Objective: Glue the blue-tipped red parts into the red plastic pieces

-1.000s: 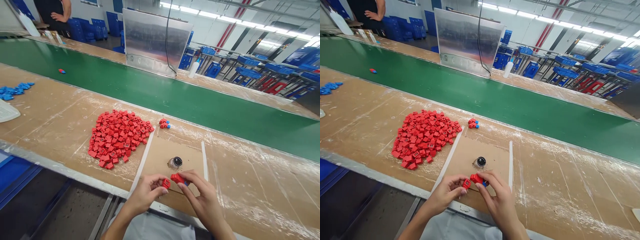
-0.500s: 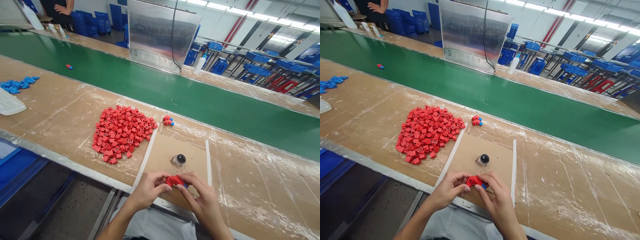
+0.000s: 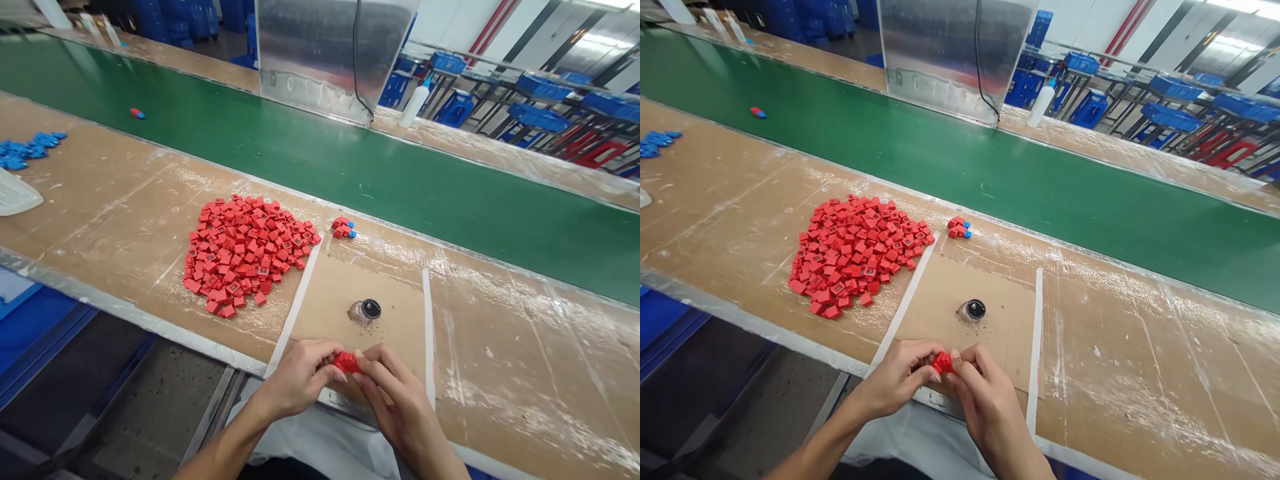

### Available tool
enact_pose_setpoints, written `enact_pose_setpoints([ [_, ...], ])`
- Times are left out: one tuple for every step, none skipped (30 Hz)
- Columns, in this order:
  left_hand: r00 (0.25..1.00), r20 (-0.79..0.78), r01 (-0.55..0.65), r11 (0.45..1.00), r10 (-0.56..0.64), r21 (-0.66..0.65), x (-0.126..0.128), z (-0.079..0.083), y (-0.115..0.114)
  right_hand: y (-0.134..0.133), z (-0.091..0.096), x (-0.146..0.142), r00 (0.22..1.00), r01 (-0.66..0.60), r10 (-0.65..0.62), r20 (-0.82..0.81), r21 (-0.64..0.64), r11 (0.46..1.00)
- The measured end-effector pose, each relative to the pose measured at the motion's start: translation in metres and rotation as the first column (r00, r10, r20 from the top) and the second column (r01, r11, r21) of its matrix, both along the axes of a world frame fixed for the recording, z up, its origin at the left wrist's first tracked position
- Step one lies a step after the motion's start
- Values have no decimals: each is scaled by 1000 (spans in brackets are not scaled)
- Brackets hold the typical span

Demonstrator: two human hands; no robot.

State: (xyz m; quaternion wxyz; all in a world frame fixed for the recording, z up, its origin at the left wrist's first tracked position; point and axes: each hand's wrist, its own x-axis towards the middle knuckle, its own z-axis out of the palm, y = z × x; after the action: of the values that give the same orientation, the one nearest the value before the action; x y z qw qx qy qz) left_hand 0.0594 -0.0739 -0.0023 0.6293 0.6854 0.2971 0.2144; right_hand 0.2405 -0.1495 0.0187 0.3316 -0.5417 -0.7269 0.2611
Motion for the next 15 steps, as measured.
enact_pose_setpoints([
  [1000, 4, 0, 1000, 0, 17, 0, 0, 0, 0, 1, 0, 1000, -4, 4, -5, -9, 1000],
  [1000, 6, -2, 1000, 2, 25, -1, 0, 0, 1, 2, 0, 1000, -5, 5, -8, -13, 1000],
  [1000, 8, -4, 1000, 4, 25, -1, 0, 0, 1, 2, 0, 1000, -6, 6, -9, -13, 1000],
  [1000, 8, -6, 1000, 6, 9, 0, -1, 0, 2, 2, 1, 1000, -5, 5, -7, -7, 1000],
  [1000, 7, -7, 1000, 7, -21, 0, -1, 0, 3, 1, 1, 1000, 0, 0, -8, 4, 1000],
  [1000, 6, -8, 998, 8, -66, 0, -2, 0, 4, 0, 2, 1000, 8, -7, -18, 16, 1000],
  [1000, 5, -13, 993, 14, -114, 1, -2, 0, 5, -2, 3, 999, 18, -17, -40, 24, 1000],
  [1000, 4, -24, 987, 25, -157, 1, -3, 0, 5, -5, 3, 997, 36, -34, -72, 26, 999],
  [999, 3, -38, 981, 39, -190, 2, -3, 0, 5, -9, 2, 992, 63, -59, -112, 27, 998],
  [998, 1, -55, 975, 56, -215, 2, -4, 0, 4, -13, 2, 984, 98, -93, -152, 27, 995],
  [997, -5, -73, 970, 74, -231, 3, -4, -1, 3, -17, 0, 973, 137, -130, -191, 24, 990],
  [996, -14, -90, 967, 89, -240, 3, -4, -1, 2, -21, -2, 959, 179, -171, -227, 17, 984],
  [995, -28, -100, 965, 97, -243, 4, -4, -1, 0, -25, -4, 943, 218, -208, -260, 8, 976],
  [994, -44, -108, 965, 100, -240, 4, -4, -1, -1, -28, -6, 927, 250, -240, -288, -3, 968],
  [993, -61, -113, 967, 102, -228, 5, -4, -1, -2, -31, -8, 915, 272, -261, -308, -7, 962],
])
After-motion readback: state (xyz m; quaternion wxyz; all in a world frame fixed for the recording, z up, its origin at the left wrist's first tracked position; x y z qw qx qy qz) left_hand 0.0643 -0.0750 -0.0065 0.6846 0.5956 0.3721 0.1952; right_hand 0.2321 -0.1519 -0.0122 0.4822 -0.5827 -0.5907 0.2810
